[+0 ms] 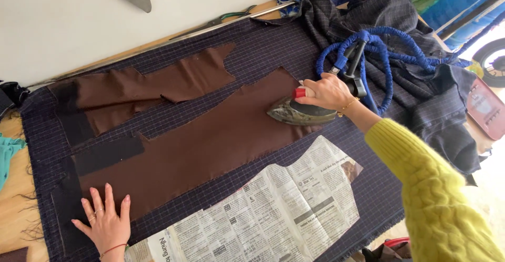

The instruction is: Arranging and pressing brown fabric pieces using a steam iron on a work table

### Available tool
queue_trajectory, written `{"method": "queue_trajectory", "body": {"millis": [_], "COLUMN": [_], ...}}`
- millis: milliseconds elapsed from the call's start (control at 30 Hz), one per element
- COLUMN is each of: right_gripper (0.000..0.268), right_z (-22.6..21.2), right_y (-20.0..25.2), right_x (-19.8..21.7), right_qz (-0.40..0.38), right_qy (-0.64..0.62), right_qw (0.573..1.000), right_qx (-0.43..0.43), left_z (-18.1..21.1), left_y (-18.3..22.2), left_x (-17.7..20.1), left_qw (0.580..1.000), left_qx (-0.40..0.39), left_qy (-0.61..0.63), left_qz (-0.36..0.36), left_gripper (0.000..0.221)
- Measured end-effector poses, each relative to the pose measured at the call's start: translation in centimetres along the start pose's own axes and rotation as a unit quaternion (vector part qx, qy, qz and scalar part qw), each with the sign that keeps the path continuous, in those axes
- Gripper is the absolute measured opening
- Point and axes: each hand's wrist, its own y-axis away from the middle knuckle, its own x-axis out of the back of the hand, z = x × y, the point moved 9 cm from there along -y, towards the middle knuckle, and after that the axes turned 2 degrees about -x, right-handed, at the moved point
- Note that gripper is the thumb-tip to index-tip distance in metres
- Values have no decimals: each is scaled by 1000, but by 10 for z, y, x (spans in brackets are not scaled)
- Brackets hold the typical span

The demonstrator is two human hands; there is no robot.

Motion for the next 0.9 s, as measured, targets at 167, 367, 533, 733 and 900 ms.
{"method": "queue_trajectory", "body": {"millis": [167,367,533,733,900], "right_gripper": [60,59,73,81,81], "right_z": [-2,-24,-49,-78,-75], "right_y": [1,-19,-44,-38,-10], "right_x": [-2,7,-1,2,7], "right_qz": [19,48,90,47,55], "right_qy": [-13,13,22,4,-1], "right_qw": [997,998,992,988,980], "right_qx": [72,48,88,147,192], "left_z": [-6,-5,-8,-7,-7], "left_y": [-1,0,-3,-3,-3], "left_x": [-9,-6,-11,-9,-11], "left_qw": [995,1000,993,994,990], "left_qx": [52,15,63,59,74], "left_qy": [14,-8,11,20,18], "left_qz": [-84,-25,-101,-95,-117], "left_gripper": [74,72,74,74,74]}}
